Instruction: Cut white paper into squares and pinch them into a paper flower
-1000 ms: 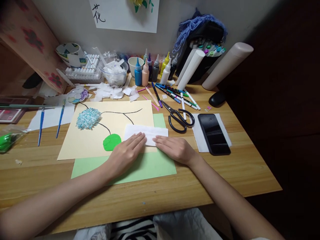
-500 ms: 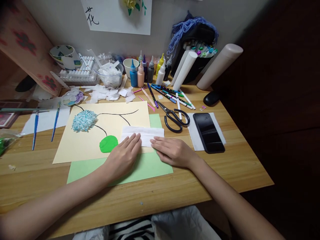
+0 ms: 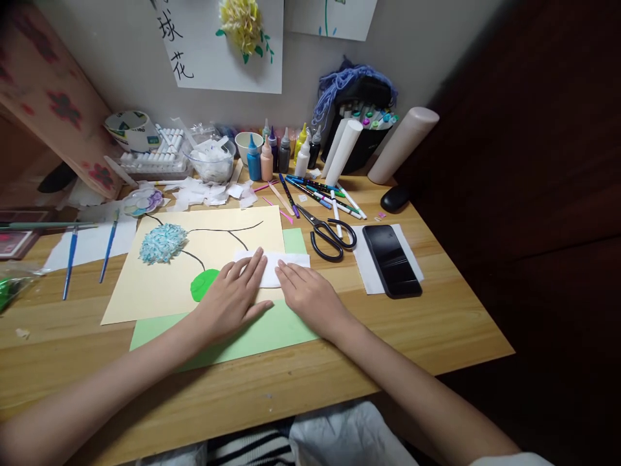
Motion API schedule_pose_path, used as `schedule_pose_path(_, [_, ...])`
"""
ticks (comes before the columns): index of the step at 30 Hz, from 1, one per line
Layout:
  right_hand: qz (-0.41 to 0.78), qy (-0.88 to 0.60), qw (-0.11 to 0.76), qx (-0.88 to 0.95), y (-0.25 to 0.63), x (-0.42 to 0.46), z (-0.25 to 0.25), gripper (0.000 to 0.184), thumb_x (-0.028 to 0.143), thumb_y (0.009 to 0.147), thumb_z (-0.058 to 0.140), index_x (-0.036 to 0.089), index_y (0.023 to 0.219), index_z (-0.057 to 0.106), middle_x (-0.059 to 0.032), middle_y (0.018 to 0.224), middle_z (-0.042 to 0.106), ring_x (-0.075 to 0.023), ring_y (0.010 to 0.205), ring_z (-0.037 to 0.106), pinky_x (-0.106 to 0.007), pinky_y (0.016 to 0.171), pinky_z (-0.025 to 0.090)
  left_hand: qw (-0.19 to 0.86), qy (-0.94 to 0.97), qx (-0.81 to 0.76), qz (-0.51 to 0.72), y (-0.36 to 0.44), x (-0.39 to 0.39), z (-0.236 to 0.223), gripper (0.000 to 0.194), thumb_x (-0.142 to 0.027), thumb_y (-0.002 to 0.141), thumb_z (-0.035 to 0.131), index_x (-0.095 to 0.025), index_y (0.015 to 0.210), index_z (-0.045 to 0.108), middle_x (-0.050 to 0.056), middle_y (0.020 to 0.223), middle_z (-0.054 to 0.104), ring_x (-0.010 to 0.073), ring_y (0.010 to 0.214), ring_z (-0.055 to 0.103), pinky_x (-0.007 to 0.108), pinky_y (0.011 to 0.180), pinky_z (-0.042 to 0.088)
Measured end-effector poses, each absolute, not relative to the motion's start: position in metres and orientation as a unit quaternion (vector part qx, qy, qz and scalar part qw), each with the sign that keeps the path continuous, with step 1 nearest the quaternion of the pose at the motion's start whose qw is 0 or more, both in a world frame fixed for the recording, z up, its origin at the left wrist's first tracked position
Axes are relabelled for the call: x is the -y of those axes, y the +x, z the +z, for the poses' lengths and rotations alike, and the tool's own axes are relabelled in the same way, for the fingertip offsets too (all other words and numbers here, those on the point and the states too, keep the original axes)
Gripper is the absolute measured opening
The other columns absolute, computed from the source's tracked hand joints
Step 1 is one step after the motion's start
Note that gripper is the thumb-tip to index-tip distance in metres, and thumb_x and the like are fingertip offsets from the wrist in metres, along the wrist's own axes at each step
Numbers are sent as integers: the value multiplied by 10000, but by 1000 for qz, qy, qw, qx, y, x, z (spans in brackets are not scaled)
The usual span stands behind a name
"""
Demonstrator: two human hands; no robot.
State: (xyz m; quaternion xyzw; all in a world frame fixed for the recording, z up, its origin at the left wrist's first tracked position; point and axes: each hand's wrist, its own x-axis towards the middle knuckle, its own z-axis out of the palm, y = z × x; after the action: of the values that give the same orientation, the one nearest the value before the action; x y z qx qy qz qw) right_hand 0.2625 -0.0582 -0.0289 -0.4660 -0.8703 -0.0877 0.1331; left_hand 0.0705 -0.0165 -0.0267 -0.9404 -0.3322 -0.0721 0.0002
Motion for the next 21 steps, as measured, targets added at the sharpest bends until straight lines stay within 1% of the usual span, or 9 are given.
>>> schedule_pose_path(4, [-85, -472, 141, 866, 261, 54, -27, 285, 35, 842, 455, 78, 1066, 626, -169, 1087, 673, -247, 975, 639, -362, 807, 525, -8, -934, 352, -59, 70, 13, -27, 761, -572, 867, 368, 3, 1363, 328, 250, 1440, 313, 335, 1357, 253, 496, 1101, 171])
schedule_pose_path(6, [-28, -510, 186, 840, 262, 49, -21, 256, 46, 831, 458, 118, 988, 647, -129, 979, 707, -228, 883, 659, -338, 761, 518, -21, -930, 359, -70, 68, 7, -19, 724, -533, 873, 391, -1, 1361, 334, 248, 1437, 322, 331, 1378, 204, 523, 1119, 90])
schedule_pose_path(8, [64, -567, 264, 777, 263, 41, -11, 215, 83, 814, 476, 157, 922, 647, -79, 882, 713, -204, 799, 657, -310, 717, 501, -42, -914, 383, -127, 65, -1, -5, 699, -472, 864, 449, -22, 1379, 306, 238, 1455, 293, 326, 1386, 184, 532, 1122, 75])
schedule_pose_path(10, [191, -611, 364, 677, 264, 31, -1, 140, 153, 800, 504, 177, 855, 631, -43, 813, 695, -188, 743, 643, -284, 663, 483, -95, -864, 438, -230, 65, -10, 12, 750, -448, 834, 509, -42, 1407, 248, 230, 1470, 264, 317, 1380, 201, 515, 1117, 141])
schedule_pose_path(12, [341, -603, 464, 552, 262, 21, 6, 96, 240, 778, 546, 183, 822, 611, -23, 770, 678, -178, 699, 632, -268, 618, 471, -221, -782, 490, -316, 72, -17, 26, 794, -471, 791, 565, -60, 1402, 266, 231, 1427, 343, 319, 1319, 329, 490, 1066, 283])
schedule_pose_path(14, [477, -544, 534, 438, 259, 14, 9, 157, 301, 736, 599, 185, 842, 602, -14, 759, 678, -173, 673, 631, -269, 616, 476, -423, -687, 488, -333, 86, -22, 32, 722, -494, 763, 592, -71, 1321, 413, 221, 1289, 513, 316, 1167, 506, 458, 949, 421])
schedule_pose_path(16, [567, -486, 554, 368, 257, 11, 7, 223, 324, 700, 641, 182, 868, 601, -17, 769, 686, -173, 680, 637, -279, 646, 486, -601, -595, 433, -311, 103, -26, 29, 564, -484, 779, 571, -72, 1164, 567, 194, 1123, 633, 296, 1019, 602, 412, 848, 481])
schedule_pose_path(18, [602, -469, 548, 341, 258, 11, 2, 250, 353, 697, 658, 176, 863, 595, -24, 770, 686, -168, 692, 637, -274, 654, 487, -647, -530, 423, -348, 118, -29, 20, 467, -450, 751, 606, -73, 1028, 630, 168, 1037, 675, 278, 943, 629, 366, 796, 492])
schedule_pose_path(21, [567, -503, 548, 354, 264, 15, -6, 306, 407, 722, 659, 197, 916, 549, -2, 739, 662, -147, 665, 622, -259, 618, 478, -623, -499, 452, -399, 127, -31, 4, 422, -446, 725, 626, -87, 945, 645, 135, 954, 700, 268, 884, 637, 335, 733, 489])
